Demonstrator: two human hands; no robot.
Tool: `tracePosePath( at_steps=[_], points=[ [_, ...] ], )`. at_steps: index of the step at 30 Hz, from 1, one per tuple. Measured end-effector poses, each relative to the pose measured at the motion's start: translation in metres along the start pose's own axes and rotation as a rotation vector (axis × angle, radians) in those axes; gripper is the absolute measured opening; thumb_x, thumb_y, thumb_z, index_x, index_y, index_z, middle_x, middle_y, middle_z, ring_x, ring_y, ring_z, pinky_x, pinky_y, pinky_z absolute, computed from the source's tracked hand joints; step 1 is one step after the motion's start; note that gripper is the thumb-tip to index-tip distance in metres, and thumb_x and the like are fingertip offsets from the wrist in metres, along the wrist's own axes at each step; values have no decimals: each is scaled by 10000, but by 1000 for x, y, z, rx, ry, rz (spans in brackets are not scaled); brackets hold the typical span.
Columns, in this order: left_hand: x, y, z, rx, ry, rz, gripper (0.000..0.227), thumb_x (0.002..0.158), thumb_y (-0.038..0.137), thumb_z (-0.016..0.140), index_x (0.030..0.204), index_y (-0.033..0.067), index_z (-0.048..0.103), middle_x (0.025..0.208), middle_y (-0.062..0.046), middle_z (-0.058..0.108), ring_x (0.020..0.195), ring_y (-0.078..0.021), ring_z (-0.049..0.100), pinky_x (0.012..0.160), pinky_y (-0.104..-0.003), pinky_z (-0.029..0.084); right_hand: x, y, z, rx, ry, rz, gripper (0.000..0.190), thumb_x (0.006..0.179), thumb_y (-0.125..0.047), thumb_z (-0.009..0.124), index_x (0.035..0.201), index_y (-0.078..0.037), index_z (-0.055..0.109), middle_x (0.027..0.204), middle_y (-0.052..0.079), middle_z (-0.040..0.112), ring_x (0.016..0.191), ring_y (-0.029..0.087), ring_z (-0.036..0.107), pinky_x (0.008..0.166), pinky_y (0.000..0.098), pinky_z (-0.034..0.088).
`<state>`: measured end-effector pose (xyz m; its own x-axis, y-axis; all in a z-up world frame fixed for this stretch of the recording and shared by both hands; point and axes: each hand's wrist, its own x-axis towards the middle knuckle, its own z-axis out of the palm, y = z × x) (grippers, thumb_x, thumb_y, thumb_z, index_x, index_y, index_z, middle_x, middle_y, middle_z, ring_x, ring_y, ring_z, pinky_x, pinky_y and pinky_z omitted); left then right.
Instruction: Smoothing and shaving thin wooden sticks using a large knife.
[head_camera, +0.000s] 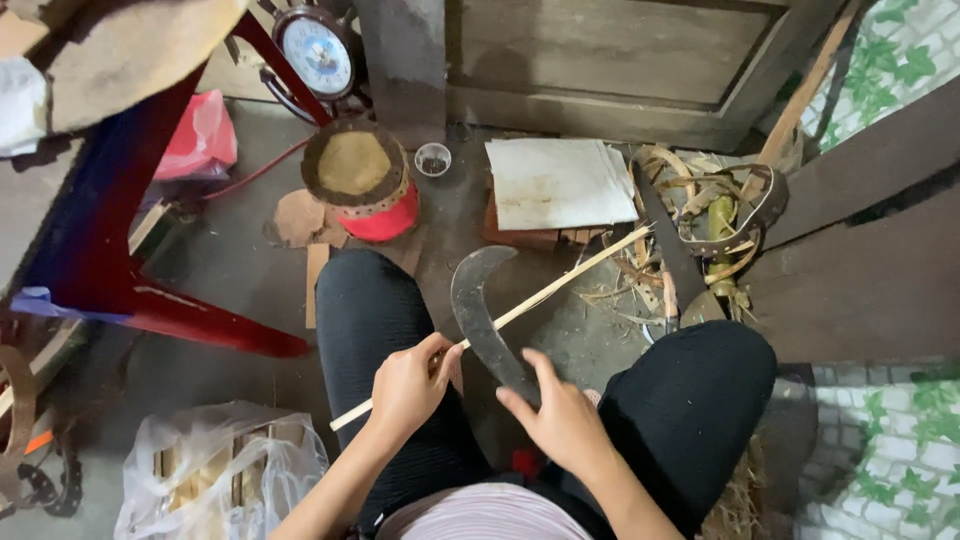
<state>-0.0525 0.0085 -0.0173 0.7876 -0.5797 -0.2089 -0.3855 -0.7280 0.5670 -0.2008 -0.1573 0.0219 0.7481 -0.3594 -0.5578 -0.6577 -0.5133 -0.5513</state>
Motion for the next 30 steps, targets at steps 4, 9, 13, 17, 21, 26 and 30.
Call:
tracePosePath(
  at_steps=[4, 9, 13, 17, 21, 26, 30],
  points=[
    [-2, 9, 4, -20, -32, 17, 321, 1015, 451, 565, 798, 218, 605, 576, 78, 705, 654, -258, 710, 577, -415, 482, 8, 4, -4, 31, 160, -9, 719, 929, -621, 504, 1510, -207, 414, 769, 26, 647, 819, 328, 729, 749, 435, 515],
    [3, 11, 18, -69, -23, 61, 329, 1009, 452, 608, 808, 193, 592, 538, 9, 591, 543, -265, 616, 539, -410, 416, 12, 9, -1, 198, 163, -62, 582, 908, -575, 555, 1403, -269, 522, 1018, 27, 824, 968, 301, 783, 827, 397, 544],
    [11, 10, 20, -57, -89, -1, 324, 1004, 474, 592, 845, 193, 623, 584, -10, 635, 619, -298, 663, 573, -437, 433, 23, 27, 4, 203, 183, -124, 676, 933, -537, 552, 1521, -221, 451, 547, -45, 512, 503, 156, 521, 603, 341, 430],
    [19, 6, 22, -160, -174, -30, 284, 1006, 426, 605, 870, 186, 673, 597, -48, 650, 651, -291, 661, 644, -405, 488, 34, 39, 4, 613, 45, -262, 612, 993, -306, 555, 1541, -83, 402, 445, 46, 550, 285, 137, 485, 329, 248, 404],
    [27, 6, 21, -251, -279, -39, 307, 1012, 403, 590, 887, 146, 701, 667, -147, 714, 766, -405, 712, 728, -466, 557, 41, 41, -2, 856, -54, -342, 617, 1038, -228, 540, 1524, 74, 310, 448, 103, 552, 229, 160, 500, 212, 223, 411],
    [41, 17, 12, -185, -411, 21, 295, 1010, 381, 582, 1006, 103, 679, 792, -182, 736, 849, -430, 712, 785, -508, 562, 49, 39, -3, 903, -85, -329, 585, 1035, -158, 534, 1515, 88, 308, 434, 124, 536, 212, 189, 495, 185, 246, 407],
    [51, 32, 9, -201, -465, 161, 345, 984, 314, 607, 1210, 54, 602, 1016, -258, 730, 960, -492, 699, 837, -583, 563, 55, 41, 0, 905, -110, -336, 591, 1028, -166, 546, 1517, 79, 323, 433, 131, 544, 208, 193, 501, 169, 233, 393]
  ],
)
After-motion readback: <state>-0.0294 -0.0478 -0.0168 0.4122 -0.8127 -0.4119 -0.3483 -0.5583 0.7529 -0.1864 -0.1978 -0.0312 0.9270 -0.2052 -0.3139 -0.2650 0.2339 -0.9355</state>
